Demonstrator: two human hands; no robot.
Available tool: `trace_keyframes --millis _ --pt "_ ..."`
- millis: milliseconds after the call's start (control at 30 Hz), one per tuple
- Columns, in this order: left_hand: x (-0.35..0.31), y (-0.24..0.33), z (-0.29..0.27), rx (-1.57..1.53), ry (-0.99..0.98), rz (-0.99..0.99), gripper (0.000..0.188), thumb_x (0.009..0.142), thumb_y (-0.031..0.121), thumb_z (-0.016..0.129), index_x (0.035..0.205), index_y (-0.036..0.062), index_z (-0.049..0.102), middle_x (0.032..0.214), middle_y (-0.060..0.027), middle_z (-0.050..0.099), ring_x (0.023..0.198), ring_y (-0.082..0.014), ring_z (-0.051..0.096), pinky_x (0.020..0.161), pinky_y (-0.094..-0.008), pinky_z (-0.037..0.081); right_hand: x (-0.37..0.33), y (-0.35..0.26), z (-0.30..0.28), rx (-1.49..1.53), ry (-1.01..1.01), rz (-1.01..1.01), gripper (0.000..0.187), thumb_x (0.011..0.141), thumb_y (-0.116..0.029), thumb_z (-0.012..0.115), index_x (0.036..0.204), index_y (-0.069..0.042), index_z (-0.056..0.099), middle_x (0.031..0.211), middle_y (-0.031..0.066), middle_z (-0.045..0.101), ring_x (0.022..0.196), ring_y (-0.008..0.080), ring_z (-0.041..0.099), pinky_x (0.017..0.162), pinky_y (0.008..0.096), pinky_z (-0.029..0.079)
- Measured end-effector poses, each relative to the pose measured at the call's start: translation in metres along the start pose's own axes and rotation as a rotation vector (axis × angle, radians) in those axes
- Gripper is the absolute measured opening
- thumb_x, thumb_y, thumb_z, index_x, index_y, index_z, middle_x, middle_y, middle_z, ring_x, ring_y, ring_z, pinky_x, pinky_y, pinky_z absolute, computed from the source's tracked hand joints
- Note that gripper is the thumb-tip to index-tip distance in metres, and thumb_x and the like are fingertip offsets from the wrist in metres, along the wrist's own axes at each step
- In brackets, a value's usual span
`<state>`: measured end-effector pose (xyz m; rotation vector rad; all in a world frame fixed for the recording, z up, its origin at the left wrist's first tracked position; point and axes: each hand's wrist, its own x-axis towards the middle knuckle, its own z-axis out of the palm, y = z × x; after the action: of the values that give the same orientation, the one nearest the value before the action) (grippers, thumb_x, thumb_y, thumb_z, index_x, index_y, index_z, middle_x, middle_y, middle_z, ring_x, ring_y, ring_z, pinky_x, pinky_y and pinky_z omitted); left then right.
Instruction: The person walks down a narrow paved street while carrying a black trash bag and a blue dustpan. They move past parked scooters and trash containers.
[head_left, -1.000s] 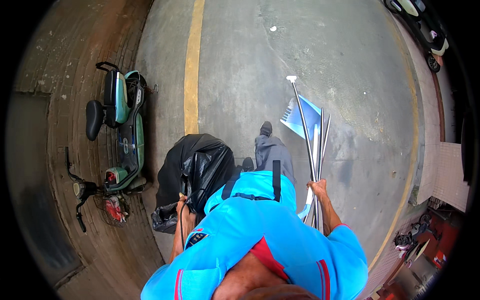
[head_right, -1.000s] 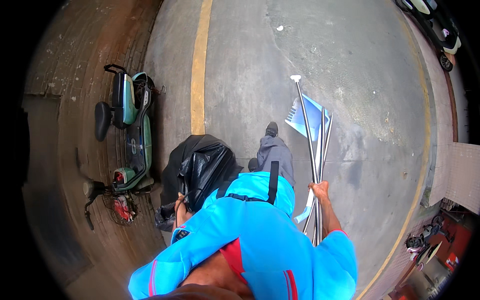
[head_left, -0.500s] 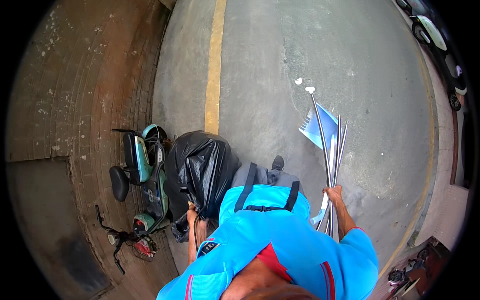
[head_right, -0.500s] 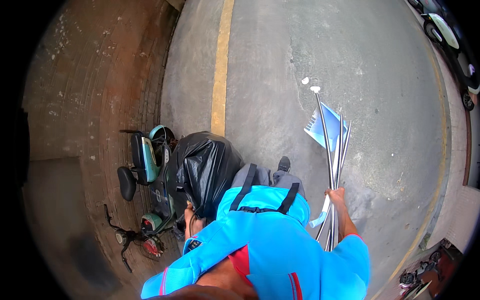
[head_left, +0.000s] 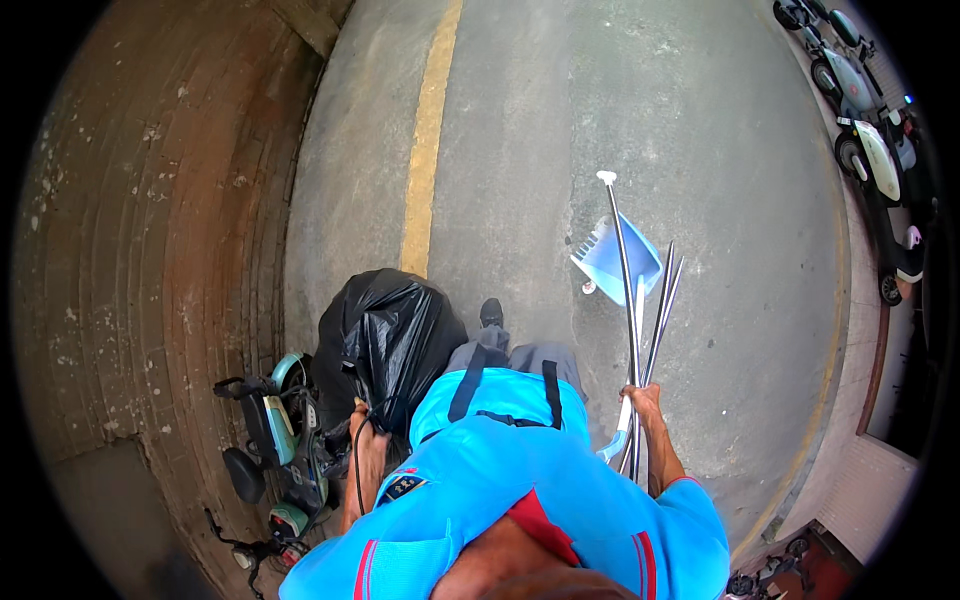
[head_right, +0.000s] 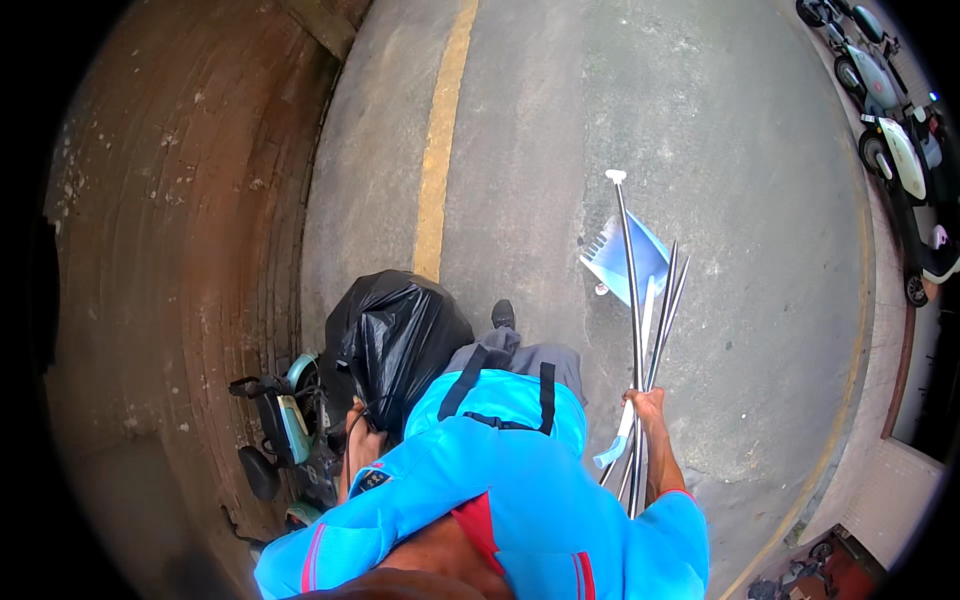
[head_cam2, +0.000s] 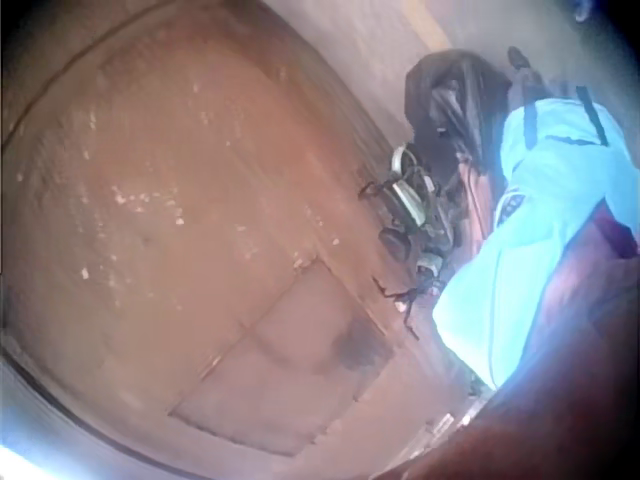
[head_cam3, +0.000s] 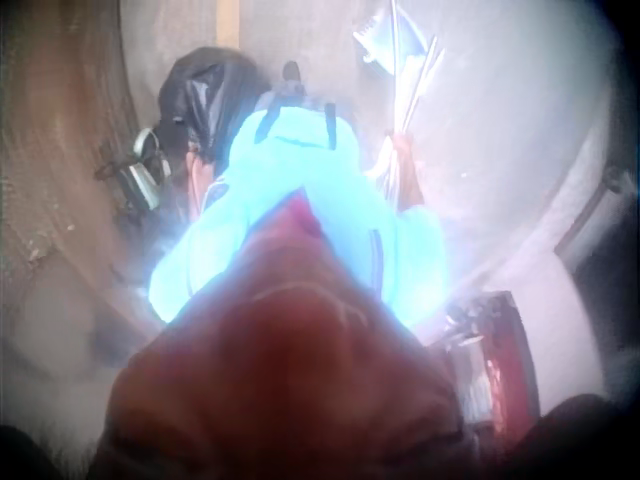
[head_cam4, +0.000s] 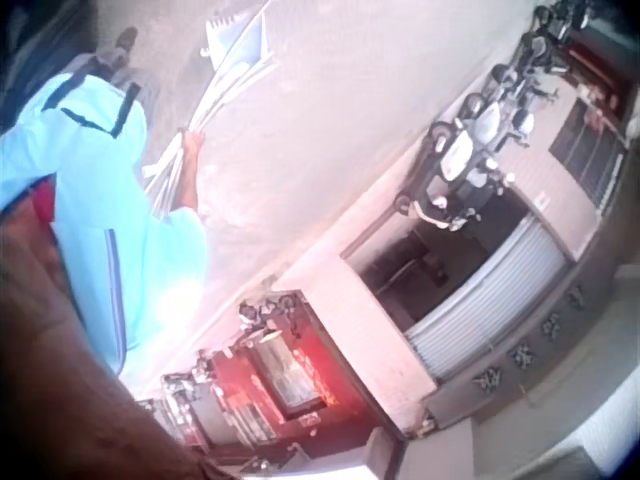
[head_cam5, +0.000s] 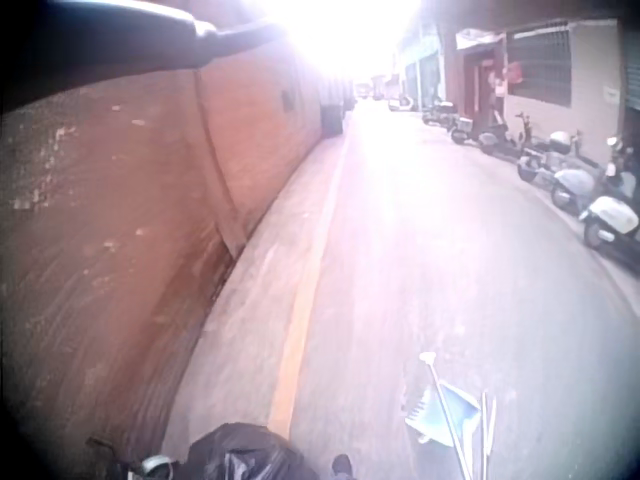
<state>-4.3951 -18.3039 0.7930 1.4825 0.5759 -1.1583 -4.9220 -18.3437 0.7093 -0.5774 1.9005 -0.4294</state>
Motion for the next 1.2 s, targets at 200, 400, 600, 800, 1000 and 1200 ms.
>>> trace_keyframes --millis 200,400,600,800,1000,1200 --pt "0.058 0.037 0.124 0.035 0.082 0.007 0.021 0.088 0.017 0.043 0.070 0.0090 0.049 0.062 -0.0046 0.051 0.054 -0.0210 0.054 0.054 -0.0363 0.050 0.082 -0.103 0.017 0.118 0.009 0.027 0.012 0.061 -0.007 0.062 0.057 0.004 0.060 0.053 0.0086 0.057 0.042 0.0158 0.052 0.041 0.0296 0.040" --pt "0.088 0.093 0.274 0.126 0.154 0.022 0.017 0.081 0.017 0.051 0.066 0.0097 0.051 0.062 -0.0049 0.052 0.055 -0.0201 0.051 0.056 -0.0342 0.049 0.194 -0.253 0.016 0.128 0.006 0.050 0.011 0.060 -0.005 0.060 0.059 0.006 0.059 0.055 0.0113 0.058 0.045 0.0191 0.055 0.042 0.0308 0.042" --pt "0.060 0.136 0.455 0.180 0.121 0.038 0.015 0.084 0.024 0.047 0.081 0.0111 0.053 0.079 -0.0048 0.055 0.071 -0.0231 0.053 0.069 -0.0403 0.043 0.295 -0.452 -0.028 0.086 -0.029 0.058 0.010 0.061 -0.005 0.062 0.059 0.005 0.060 0.055 0.0117 0.059 0.045 0.0185 0.055 0.041 0.0301 0.042" --pt "0.063 0.172 0.605 0.371 0.004 0.155 0.025 0.086 0.031 0.043 0.095 0.0124 0.056 0.096 -0.0048 0.057 0.088 -0.0260 0.054 0.082 -0.0463 0.037 0.419 -0.591 -0.036 -0.021 -0.028 -0.039 0.013 0.060 -0.011 0.062 0.058 0.003 0.062 0.055 0.0100 0.059 0.044 0.0171 0.053 0.042 0.0308 0.040" --pt "0.128 0.243 0.791 0.373 0.307 0.041 0.035 0.088 0.035 0.037 0.111 0.0139 0.054 0.122 -0.0068 0.053 0.110 -0.0303 0.049 0.089 -0.0526 0.034 0.488 -0.720 -0.026 -0.031 0.034 -0.027 0.013 0.059 -0.011 0.062 0.056 0.002 0.061 0.052 0.0093 0.057 0.041 0.0167 0.051 0.040 0.0304 0.039" --pt "0.169 0.305 0.926 0.424 0.219 -0.002 0.031 0.086 0.032 0.044 0.106 0.0117 0.056 0.111 -0.0071 0.059 0.098 -0.0242 0.057 0.085 -0.0516 0.038 0.503 -0.857 -0.016 -0.014 0.042 0.037 0.010 0.060 -0.005 0.061 0.059 0.004 0.060 0.055 0.0104 0.059 0.046 0.0170 0.056 0.043 0.0304 0.044"
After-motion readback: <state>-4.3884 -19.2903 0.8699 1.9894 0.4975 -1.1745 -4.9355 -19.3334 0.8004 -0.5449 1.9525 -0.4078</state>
